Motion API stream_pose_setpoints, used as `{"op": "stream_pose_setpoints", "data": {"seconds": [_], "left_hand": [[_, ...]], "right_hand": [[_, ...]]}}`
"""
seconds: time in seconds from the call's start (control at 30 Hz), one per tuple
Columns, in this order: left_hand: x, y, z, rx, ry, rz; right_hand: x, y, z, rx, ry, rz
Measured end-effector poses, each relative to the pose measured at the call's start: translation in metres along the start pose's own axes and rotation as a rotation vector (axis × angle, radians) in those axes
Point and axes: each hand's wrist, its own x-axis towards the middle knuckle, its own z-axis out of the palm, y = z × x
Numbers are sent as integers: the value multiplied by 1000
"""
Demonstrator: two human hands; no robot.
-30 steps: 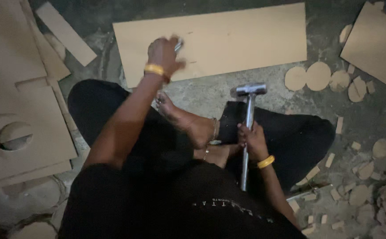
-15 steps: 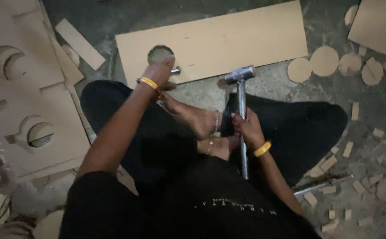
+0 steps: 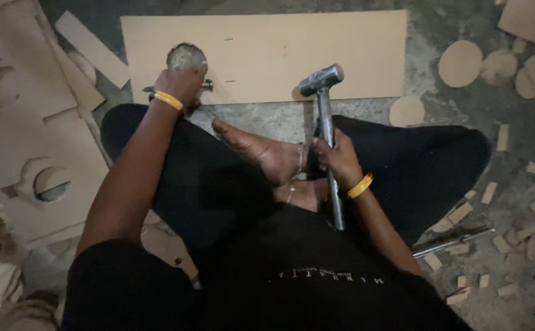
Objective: The person sits on the floor and uses a hammer and chisel to punch circular holes through a long cardboard sheet, working around drawn circle outlines. They then use shears to trim and separate the cut sections, leaving round holes in the board.
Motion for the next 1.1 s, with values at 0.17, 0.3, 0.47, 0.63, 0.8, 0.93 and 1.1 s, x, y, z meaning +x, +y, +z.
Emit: {"op": "stream_pose_setpoints", "data": {"seconds": [0.17, 0.3, 0.47, 0.63, 0.8, 0.93, 1.1], "left_hand": [[18, 12, 7, -149, 223, -96], [46, 39, 11, -1218, 604, -326], [54, 56, 21, -1332, 746, 101], [44, 61, 32, -1789, 661, 224], [41, 67, 30, -1832, 674, 266], [41, 70, 22, -1576, 759, 262], [40, 74, 18, -1589, 771, 222]], "right_hand": [[29, 7, 10, 129, -107, 90], [37, 7, 4, 313, -216, 161], [36, 3, -2, 348, -239, 192], [38, 4, -1, 316, -213, 237], [38, 7, -1, 353, -232, 239], [36, 4, -1, 349, -236, 216], [34, -1, -1, 342, -216, 234]]}}
